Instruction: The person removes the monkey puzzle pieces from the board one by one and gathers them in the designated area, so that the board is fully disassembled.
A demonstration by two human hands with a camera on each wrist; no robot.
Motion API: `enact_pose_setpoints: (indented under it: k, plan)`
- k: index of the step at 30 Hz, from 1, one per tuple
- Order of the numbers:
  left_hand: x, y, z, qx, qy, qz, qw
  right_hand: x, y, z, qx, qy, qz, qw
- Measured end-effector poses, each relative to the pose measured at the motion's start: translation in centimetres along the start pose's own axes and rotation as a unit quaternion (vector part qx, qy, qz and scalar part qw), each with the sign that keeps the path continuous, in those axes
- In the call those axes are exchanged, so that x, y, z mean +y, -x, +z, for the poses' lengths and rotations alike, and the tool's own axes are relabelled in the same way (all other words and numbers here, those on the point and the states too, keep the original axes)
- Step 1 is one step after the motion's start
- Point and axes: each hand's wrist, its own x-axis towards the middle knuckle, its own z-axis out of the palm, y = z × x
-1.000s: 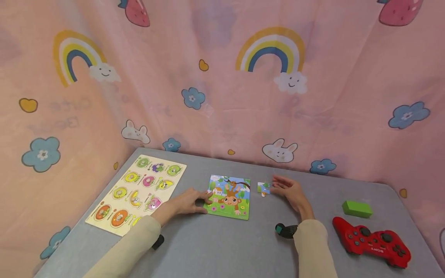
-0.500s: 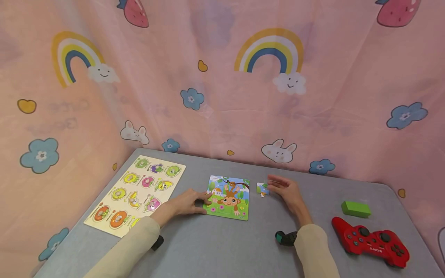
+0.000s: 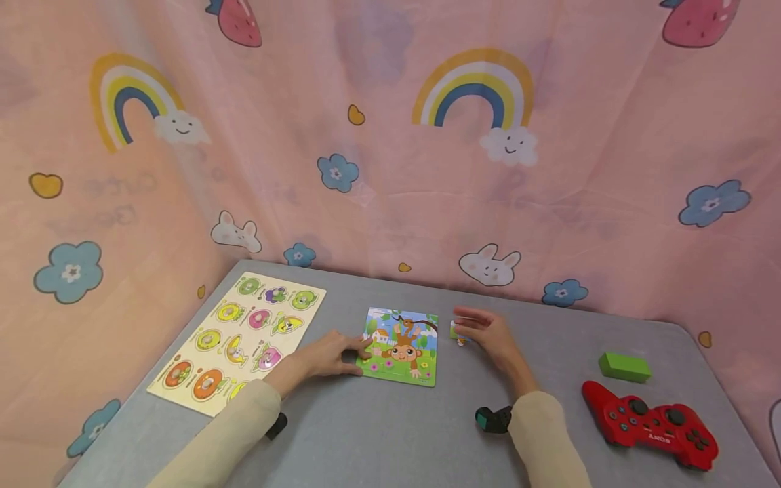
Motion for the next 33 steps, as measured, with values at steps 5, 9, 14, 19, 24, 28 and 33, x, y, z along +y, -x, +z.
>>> enact_pose_setpoints:
  k: [5,9,14,19,24,28,33]
  plan:
    - [0.0,0.1,0.0,-0.002,0.0,-0.003,1.0,0.0,-0.7,1.0,-0.001,-0.002,0.0,1.0]
    - [0.0,0.1,0.1,0.001,0.0,-0.001,1.0,-0.1,-1.2,2.0,-0.006,0.006,-0.002,1.0]
    - [-0.1,0.1,0.1,0.0,0.002,-0.001,1.0,-0.5,-1.8,3.5,-0.01,0.022,0.009,0.9997]
    - [-0.1,0.2,0.0,0.001,0.004,-0.002,1.0,-1.1,-2.5,5.0,-0.028,-0.003,0.013,0.9995]
    - [-0.1,0.0,0.0,0.0,0.003,-0.005,1.0,-1.4,-3.1,6.1,-0.028,-0.002,0.018,0.9994]
    - [-0.1,-0.1,0.1,-0.003,0.0,-0.007,1.0,-1.3,-3.4,6.6,-0.028,0.012,0.012,0.9995]
    - [-0.3,-0.2,0.2,-0.001,0.004,-0.003,1.0,-1.4,-3.8,7.2,-0.024,0.044,0.004,0.9987]
